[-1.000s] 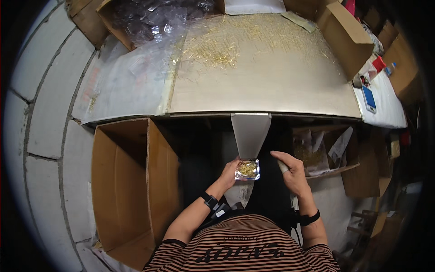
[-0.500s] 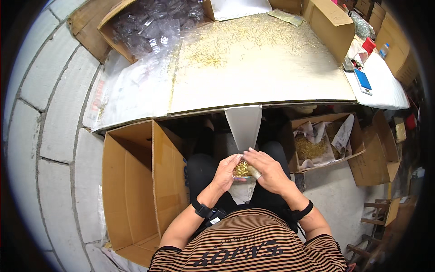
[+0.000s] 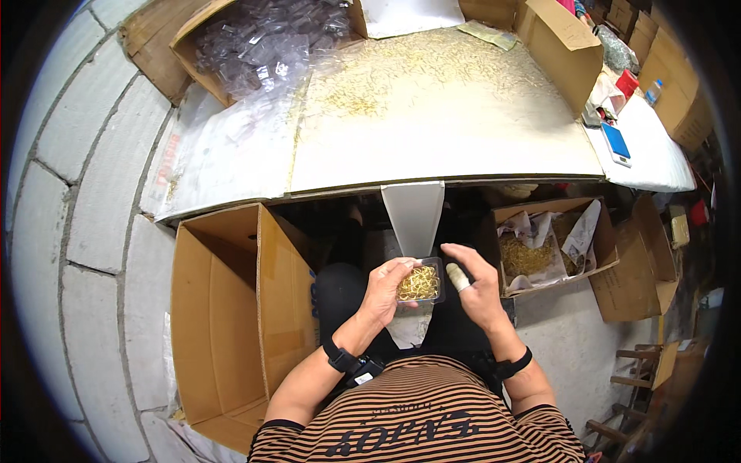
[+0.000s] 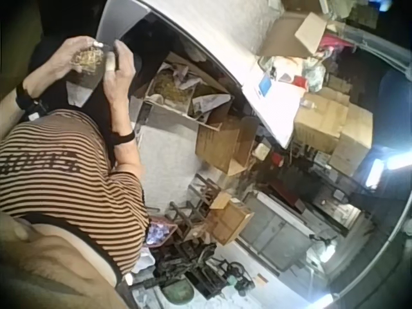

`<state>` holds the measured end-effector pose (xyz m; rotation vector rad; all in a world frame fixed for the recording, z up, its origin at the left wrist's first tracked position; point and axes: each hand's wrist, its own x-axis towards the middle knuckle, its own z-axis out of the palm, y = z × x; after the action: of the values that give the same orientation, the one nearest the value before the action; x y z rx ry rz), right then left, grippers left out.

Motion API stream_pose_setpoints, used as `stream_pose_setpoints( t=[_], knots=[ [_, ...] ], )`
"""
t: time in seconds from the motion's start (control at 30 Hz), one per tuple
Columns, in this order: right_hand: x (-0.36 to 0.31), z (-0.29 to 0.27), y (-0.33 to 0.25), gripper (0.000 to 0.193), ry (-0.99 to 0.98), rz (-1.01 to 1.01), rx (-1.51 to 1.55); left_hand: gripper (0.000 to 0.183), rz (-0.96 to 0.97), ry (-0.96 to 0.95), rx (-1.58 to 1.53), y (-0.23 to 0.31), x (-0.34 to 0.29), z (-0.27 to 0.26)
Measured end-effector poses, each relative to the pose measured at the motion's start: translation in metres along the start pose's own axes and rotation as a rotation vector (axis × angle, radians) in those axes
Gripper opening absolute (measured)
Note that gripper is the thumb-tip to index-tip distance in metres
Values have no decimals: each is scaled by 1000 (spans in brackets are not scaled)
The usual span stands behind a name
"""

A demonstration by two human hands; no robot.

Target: Sorting and placing small gold-colored metal pins into plastic bags at a workstation.

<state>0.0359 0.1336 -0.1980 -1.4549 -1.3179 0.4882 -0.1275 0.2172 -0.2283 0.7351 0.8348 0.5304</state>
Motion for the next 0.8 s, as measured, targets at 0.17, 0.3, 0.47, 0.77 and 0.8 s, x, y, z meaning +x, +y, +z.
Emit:
stream_pose_setpoints(
  t=[0.17,0.3,0.47,0.77,0.8],
  knots=[
    [-4,-4,-2,57,-222,146,169,22,23,-3,-17,-1,0,-1],
    [-11,2,7,63,-288,100,77,23,10,7,-7,-4,0,0],
    [-11,7,18,53,-241,41,-21,26,-21,-18,11,-6,-1,5],
    [-8,9,0,57,-280,22,-43,32,9,-29,-134,-12,4,0],
    [-9,9,4,57,-279,22,-44,32,9,-31,-134,-11,3,1]
  ],
)
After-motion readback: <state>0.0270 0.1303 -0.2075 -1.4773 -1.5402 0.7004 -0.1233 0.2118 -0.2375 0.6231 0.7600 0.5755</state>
